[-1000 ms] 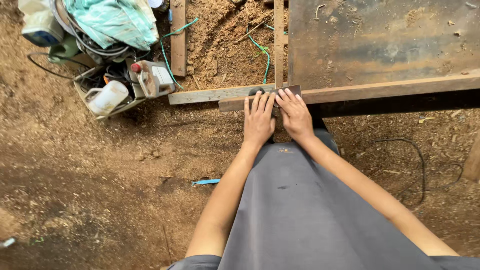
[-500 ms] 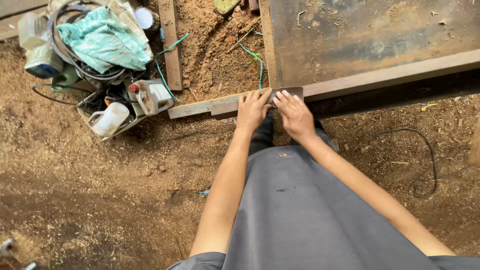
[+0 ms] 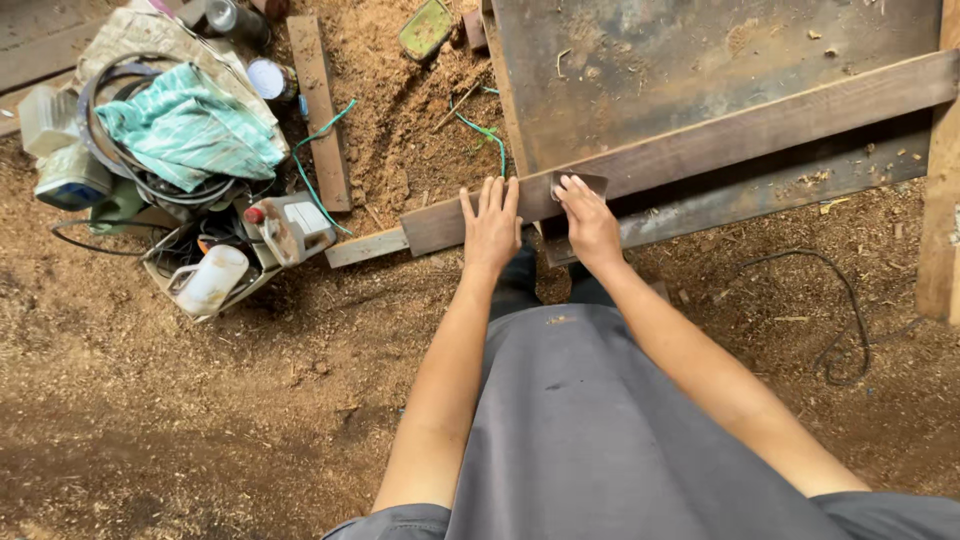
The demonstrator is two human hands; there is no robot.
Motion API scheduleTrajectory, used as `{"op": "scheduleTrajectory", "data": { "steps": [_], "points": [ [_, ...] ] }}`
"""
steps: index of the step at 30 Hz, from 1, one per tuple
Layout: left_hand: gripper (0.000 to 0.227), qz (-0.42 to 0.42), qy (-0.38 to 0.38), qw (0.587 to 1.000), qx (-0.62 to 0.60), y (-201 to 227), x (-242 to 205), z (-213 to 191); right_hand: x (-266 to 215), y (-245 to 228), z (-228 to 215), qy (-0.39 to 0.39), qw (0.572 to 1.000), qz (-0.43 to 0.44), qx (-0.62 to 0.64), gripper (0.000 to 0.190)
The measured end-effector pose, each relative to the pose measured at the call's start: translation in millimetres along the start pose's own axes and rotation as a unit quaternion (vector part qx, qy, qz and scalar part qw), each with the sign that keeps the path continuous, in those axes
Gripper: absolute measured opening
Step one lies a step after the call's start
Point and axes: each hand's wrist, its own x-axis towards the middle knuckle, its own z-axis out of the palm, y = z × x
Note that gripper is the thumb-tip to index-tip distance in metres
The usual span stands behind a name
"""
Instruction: The person sands the edges and surfaces of several wooden boards by hand using a small piece of sandpaper, handling the boards one at a time and turning them over to reach different sides.
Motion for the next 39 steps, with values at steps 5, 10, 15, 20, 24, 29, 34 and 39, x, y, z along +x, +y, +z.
{"op": "scheduleTrajectory", "data": {
  "steps": [5,10,15,20,24,29,34,39],
  "points": [
    [0.098,-0.029,-0.066,0.997,-0.04,15.5,0.5,-16.5,6.8,-12.9,-14.7,0.007,0.997,-0.031,-0.074,0.021],
    [0.101,-0.032,-0.064,0.997,-0.042,36.9,-0.2,-23.1,10.8,18.9,-26.8,-0.065,0.982,-0.072,-0.163,0.006],
    [0.094,-0.041,-0.058,0.995,-0.07,52.9,-2.5,-18.6,25.3,90.5,-69.9,0.01,0.978,0.127,-0.165,0.018],
    [0.09,-0.06,-0.028,0.995,-0.071,74.6,-1.7,-8.6,29.4,60.3,-17.5,-0.021,0.986,0.16,-0.048,0.017],
    [0.093,-0.095,-0.036,0.991,-0.087,103.1,6.2,-4.8,26.7,47.2,-22.0,-0.124,0.988,0.064,-0.067,0.015],
    [0.093,-0.116,-0.012,0.989,-0.09,135.5,25.6,7.9,52.8,163.2,-118.0,-0.038,0.952,0.229,-0.198,0.021],
    [0.098,-0.114,-0.037,0.988,-0.094,155.4,42.6,14.4,44.2,149.0,-80.4,0.032,0.976,0.201,-0.074,0.019],
    [0.096,-0.111,-0.064,0.99,-0.065,150.6,46.1,12.6,42.5,98.7,-48.5,-0.128,0.989,0.059,-0.045,0.019]
  ]
}}
